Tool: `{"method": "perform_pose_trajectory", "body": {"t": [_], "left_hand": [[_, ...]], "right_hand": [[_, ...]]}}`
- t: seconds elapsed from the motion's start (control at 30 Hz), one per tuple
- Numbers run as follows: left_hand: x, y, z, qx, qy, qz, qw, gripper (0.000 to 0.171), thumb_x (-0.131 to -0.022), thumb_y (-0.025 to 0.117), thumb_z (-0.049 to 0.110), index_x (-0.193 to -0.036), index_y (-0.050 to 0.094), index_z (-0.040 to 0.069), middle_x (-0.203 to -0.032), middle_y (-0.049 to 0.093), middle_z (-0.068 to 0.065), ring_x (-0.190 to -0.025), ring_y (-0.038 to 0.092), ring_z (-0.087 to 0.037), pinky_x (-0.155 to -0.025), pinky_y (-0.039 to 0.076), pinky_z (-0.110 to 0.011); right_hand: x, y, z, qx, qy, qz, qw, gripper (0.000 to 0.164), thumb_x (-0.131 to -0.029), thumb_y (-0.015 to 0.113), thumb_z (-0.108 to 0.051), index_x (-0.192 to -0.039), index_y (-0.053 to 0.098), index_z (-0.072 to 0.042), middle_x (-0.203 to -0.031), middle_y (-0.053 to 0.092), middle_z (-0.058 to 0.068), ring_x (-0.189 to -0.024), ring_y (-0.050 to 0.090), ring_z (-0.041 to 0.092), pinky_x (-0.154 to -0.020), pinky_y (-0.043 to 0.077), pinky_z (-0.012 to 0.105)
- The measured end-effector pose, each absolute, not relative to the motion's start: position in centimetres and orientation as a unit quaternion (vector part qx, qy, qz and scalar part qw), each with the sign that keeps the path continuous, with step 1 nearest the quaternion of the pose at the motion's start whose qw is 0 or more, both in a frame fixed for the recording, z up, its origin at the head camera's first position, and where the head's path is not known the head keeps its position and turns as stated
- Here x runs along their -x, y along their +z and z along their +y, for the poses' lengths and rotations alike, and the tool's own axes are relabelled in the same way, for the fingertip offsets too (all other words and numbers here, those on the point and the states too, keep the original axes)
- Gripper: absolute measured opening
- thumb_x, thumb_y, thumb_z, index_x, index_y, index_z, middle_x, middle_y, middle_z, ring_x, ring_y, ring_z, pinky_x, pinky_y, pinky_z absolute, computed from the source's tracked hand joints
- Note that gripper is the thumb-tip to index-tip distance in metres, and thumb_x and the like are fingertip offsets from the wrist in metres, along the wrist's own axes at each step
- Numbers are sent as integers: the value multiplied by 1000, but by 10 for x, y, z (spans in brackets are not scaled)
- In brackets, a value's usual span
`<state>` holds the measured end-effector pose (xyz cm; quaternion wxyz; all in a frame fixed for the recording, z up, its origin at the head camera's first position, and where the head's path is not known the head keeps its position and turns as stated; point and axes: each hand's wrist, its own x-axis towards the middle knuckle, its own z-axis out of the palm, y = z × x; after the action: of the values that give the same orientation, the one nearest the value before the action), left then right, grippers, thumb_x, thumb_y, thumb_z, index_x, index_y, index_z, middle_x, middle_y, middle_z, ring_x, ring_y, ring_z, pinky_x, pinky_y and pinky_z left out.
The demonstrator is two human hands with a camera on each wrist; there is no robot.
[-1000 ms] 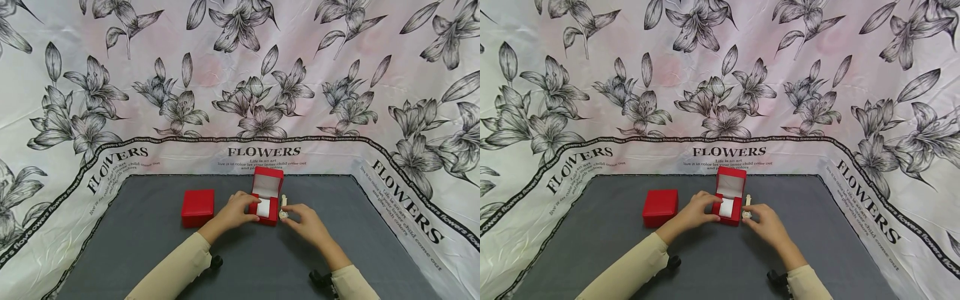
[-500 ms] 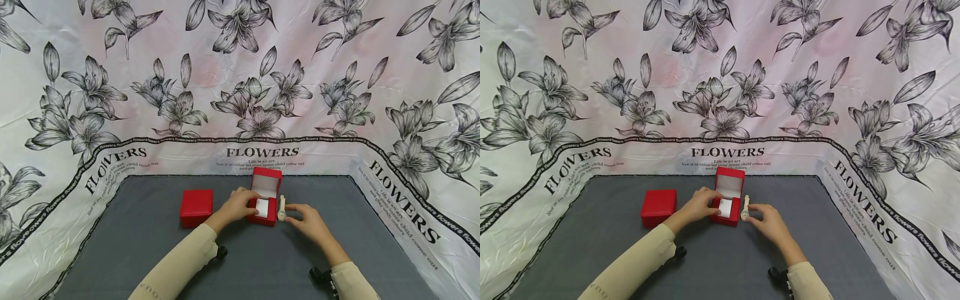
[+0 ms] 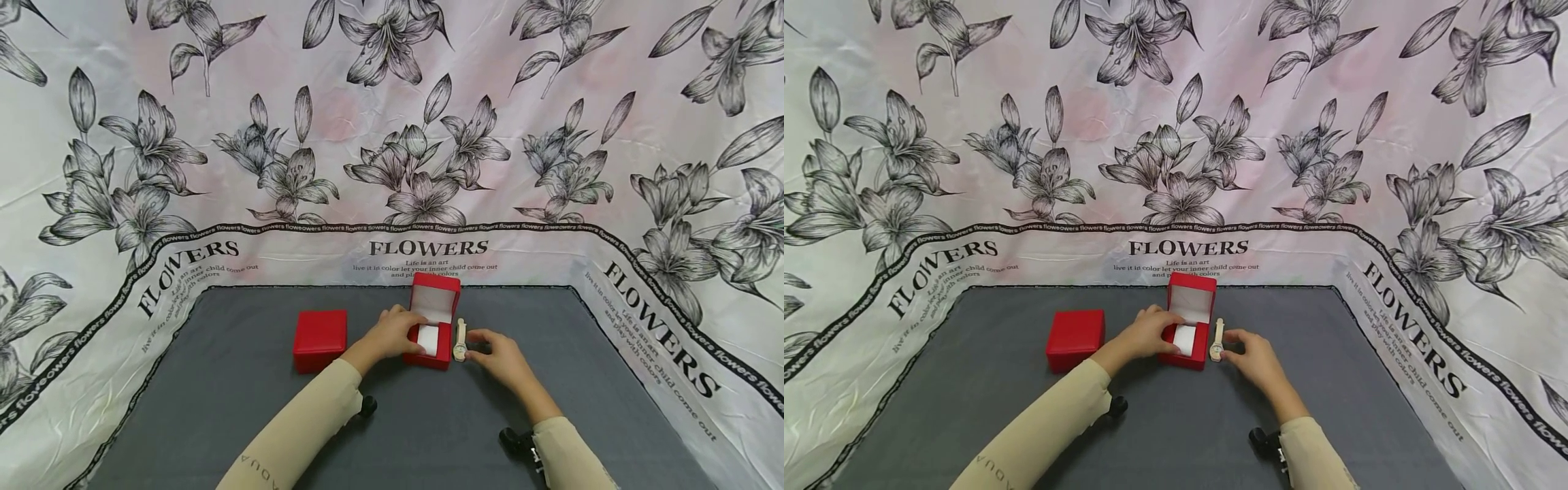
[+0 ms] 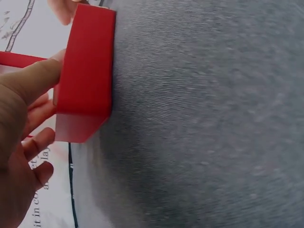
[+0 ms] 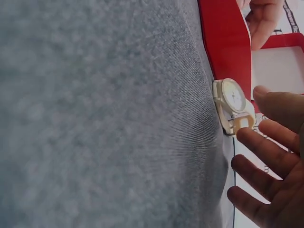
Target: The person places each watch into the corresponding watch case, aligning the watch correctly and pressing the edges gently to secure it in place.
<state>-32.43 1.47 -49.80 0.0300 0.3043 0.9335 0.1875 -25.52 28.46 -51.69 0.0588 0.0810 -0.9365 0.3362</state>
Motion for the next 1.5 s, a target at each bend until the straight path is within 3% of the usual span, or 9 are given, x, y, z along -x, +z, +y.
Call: {"method": "perform_pose_trajectory", "body": {"t": [0.47,0.83,1.23,1.5], "left_hand": [[332,-492,22,-321,120,939,40,63,-82,85,47,-139,65,28,-131,67,10,-115,48,-14,-93,35,-37],[324,-491,23,-336,100,937,1,63,-83,85,47,-139,65,28,-135,66,12,-116,48,-15,-89,34,-37],[321,-495,23,-339,74,937,-23,67,-84,82,51,-142,60,25,-141,60,6,-124,45,-17,-95,35,-40],[322,-498,20,-354,85,930,-46,68,-84,82,51,-143,59,24,-139,58,2,-123,44,-18,-96,35,-40]], "right_hand": [[267,-522,283,-71,323,-943,40,37,-89,81,-21,-122,73,-7,-109,77,5,-108,68,26,-93,51,48],[268,-522,279,-57,327,-943,37,31,-91,79,-19,-118,74,-6,-98,78,3,-98,70,22,-90,53,48],[268,-525,278,-48,399,-915,22,28,-91,78,-14,-117,74,-5,-98,76,4,-92,67,17,-76,52,29],[265,-517,277,-55,447,-892,22,29,-92,77,-11,-119,73,-2,-98,73,8,-94,66,19,-76,52,27]]}}
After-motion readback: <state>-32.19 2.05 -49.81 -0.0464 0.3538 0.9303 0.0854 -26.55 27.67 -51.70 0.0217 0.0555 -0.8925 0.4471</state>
